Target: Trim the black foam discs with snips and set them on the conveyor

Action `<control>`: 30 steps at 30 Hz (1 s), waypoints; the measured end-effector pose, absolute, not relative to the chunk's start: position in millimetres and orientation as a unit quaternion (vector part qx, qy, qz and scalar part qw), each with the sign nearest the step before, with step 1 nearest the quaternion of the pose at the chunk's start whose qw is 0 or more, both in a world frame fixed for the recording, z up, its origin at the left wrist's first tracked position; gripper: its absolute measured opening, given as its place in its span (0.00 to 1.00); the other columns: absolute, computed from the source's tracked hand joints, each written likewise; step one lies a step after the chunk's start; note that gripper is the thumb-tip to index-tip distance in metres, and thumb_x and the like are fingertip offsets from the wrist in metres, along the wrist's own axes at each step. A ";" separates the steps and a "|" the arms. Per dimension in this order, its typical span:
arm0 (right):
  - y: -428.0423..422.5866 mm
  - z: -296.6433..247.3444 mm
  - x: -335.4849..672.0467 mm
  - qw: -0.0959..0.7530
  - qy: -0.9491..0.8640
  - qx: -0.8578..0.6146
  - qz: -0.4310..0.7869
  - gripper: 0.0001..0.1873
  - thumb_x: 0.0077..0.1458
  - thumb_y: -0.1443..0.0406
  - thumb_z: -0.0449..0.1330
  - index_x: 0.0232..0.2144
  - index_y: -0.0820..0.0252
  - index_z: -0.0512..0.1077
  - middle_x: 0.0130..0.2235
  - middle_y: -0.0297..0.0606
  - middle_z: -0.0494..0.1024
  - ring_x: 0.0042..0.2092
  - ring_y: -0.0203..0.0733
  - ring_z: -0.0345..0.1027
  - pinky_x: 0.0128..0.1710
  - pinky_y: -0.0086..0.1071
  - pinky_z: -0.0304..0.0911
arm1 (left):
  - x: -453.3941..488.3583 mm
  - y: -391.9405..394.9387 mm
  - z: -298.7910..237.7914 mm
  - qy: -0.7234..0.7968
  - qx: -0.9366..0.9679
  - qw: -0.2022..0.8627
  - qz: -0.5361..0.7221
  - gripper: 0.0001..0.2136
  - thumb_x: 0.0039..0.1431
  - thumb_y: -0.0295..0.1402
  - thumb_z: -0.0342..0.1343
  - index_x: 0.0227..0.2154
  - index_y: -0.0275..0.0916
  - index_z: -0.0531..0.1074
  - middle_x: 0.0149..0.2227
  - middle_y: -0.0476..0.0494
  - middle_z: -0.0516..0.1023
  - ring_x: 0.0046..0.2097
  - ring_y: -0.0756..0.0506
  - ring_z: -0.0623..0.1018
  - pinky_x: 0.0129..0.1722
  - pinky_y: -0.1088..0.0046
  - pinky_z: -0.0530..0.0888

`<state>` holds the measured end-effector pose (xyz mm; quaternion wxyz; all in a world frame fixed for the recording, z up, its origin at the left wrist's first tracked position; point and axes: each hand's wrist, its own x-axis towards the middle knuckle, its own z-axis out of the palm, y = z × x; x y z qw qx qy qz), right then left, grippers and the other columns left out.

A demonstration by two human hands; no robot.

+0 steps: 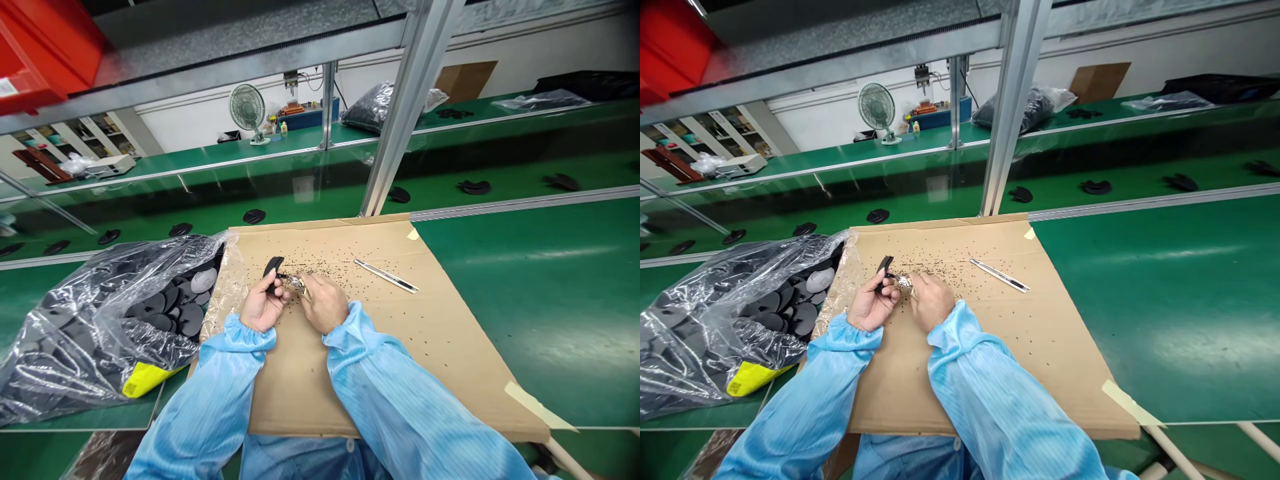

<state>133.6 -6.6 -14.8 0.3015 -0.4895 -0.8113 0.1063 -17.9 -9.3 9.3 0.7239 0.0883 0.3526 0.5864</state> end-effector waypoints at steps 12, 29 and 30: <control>-6.5 -10.7 132.8 0.321 -0.779 -0.500 0.201 0.15 0.50 0.70 0.58 0.42 0.56 0.73 0.40 0.40 0.78 0.38 0.46 0.70 0.37 0.33 0.62 | -15.4 -7.4 2.0 0.339 0.127 0.708 0.606 0.04 0.57 0.29 0.59 0.34 0.33 0.72 0.25 0.52 0.68 0.22 0.56 0.67 0.26 0.77 0.71; -2.5 -19.1 130.4 0.406 -0.670 -0.410 0.468 0.12 0.47 0.65 0.60 0.37 0.59 0.73 0.28 0.32 0.73 0.31 0.39 0.67 0.34 0.31 0.63 | -17.4 -5.5 -1.6 0.319 0.161 0.701 0.618 0.08 0.53 0.31 0.63 0.34 0.36 0.73 0.27 0.50 0.71 0.25 0.54 0.69 0.28 0.75 0.71; -4.6 -17.0 130.5 0.401 -0.699 -0.433 0.404 0.12 0.48 0.65 0.60 0.38 0.59 0.73 0.31 0.34 0.75 0.34 0.41 0.68 0.36 0.32 0.63 | -17.5 -5.4 -1.7 0.320 0.161 0.700 0.618 0.08 0.53 0.31 0.63 0.34 0.36 0.73 0.26 0.50 0.71 0.25 0.54 0.69 0.28 0.75 0.71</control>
